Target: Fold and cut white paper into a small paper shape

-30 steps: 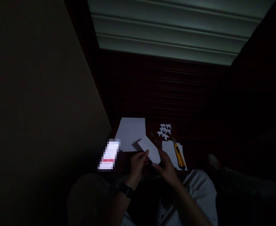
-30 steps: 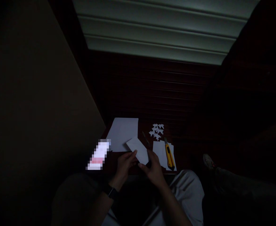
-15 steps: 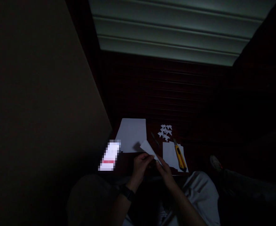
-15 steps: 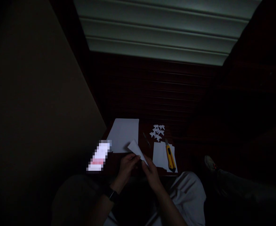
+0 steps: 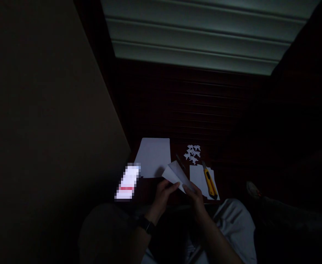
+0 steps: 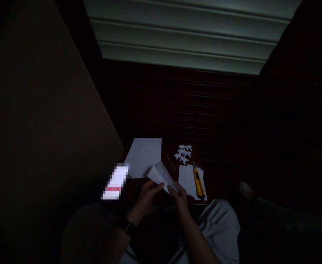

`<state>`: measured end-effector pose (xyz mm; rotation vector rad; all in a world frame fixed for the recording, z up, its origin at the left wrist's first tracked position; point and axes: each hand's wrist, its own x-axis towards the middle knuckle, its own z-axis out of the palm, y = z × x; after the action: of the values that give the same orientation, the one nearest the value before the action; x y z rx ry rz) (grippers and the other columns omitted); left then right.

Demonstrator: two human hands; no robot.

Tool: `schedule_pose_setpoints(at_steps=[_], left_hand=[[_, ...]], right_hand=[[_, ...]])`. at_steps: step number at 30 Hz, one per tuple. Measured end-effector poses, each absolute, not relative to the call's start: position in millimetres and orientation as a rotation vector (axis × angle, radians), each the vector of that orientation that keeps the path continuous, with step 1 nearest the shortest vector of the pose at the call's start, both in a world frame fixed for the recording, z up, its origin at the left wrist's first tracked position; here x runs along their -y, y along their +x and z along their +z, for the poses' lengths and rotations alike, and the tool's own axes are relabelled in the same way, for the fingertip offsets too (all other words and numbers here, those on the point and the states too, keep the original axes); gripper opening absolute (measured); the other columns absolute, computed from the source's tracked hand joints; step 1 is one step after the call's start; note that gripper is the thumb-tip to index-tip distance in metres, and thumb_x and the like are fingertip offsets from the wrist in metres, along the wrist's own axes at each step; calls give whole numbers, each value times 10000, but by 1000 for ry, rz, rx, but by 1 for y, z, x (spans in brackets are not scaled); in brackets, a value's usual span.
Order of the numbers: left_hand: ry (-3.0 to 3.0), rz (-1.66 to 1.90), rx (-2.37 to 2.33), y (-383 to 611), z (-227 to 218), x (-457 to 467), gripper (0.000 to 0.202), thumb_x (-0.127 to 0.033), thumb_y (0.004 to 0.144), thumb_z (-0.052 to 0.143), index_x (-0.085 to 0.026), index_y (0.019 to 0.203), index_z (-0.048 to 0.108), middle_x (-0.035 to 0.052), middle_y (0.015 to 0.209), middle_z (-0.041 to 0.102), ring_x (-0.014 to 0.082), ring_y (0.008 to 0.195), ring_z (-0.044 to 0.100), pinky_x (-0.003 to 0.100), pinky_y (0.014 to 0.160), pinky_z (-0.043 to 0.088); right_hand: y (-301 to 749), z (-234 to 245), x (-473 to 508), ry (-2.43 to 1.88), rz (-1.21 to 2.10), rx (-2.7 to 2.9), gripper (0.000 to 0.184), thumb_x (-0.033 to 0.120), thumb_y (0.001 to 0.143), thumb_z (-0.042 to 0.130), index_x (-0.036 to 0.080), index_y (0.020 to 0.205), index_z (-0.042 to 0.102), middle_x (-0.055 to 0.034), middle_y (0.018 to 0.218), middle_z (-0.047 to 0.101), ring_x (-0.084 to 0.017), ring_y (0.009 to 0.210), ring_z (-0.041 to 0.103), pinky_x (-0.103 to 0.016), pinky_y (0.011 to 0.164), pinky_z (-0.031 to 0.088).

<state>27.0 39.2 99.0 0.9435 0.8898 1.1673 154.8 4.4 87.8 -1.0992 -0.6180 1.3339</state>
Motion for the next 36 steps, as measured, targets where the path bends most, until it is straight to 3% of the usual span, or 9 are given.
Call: schedule_pose_setpoints(at_steps=[2,6,13,20,25,29,31,36], left_hand=[[959,1147,-872,24,100,-39,295,-283,666,670,-128,917,663,93,950,663,240,903,581,338,821,408],[956,1124,-884,16,100,-40,284,-275,700,637,-142,951,632,87,978,642,241,940,564,328,803,414],[928,1154,-862,15,111,-36,188,-346,729,608,-177,807,585,35,841,619,178,805,577,273,697,449],[814,1105,-709,18,122,-28,309,-430,729,598,-166,889,593,130,1134,545,289,1055,518,421,846,438],[817,1111,-738,20,113,-31,466,-424,679,652,-177,1065,563,153,1212,508,311,1105,484,444,885,406],[864,1136,-776,29,110,-33,586,-302,640,713,-238,1184,503,90,1299,456,263,1193,406,372,984,324],[857,1163,-796,35,108,-35,549,-289,676,685,-252,1190,497,64,1288,476,240,1189,415,345,986,323],[614,1211,-846,39,94,-42,402,-403,770,554,-219,1128,539,95,1175,571,230,1061,533,379,892,405]], right_hand=[[158,85,-10,-1036,1385,456,457,339,685,666,125,1080,585,-77,928,675,-256,874,620,-372,777,495],[169,83,-17,-872,1483,259,466,307,712,654,151,1134,533,-81,1072,630,-238,926,612,-347,751,524],[173,79,-23,-797,1544,232,347,366,758,607,178,1047,563,-77,1072,632,-222,989,590,-344,750,531],[177,71,-30,-798,1554,205,131,293,739,612,200,828,634,-27,845,694,-199,874,637,-360,785,516],[173,73,-32,-912,1446,271,240,343,719,640,181,895,621,-59,912,676,-213,875,630,-329,704,535],[164,78,-32,-941,1374,313,364,393,706,654,144,964,590,-89,942,663,-222,868,626,-316,669,539],[160,79,-30,-905,1375,333,384,399,717,643,174,1017,564,-77,1002,648,-227,929,608,-342,721,532],[154,79,-20,-846,1458,406,345,439,782,549,263,1077,513,-33,1151,579,-236,1007,575,-408,791,508]])
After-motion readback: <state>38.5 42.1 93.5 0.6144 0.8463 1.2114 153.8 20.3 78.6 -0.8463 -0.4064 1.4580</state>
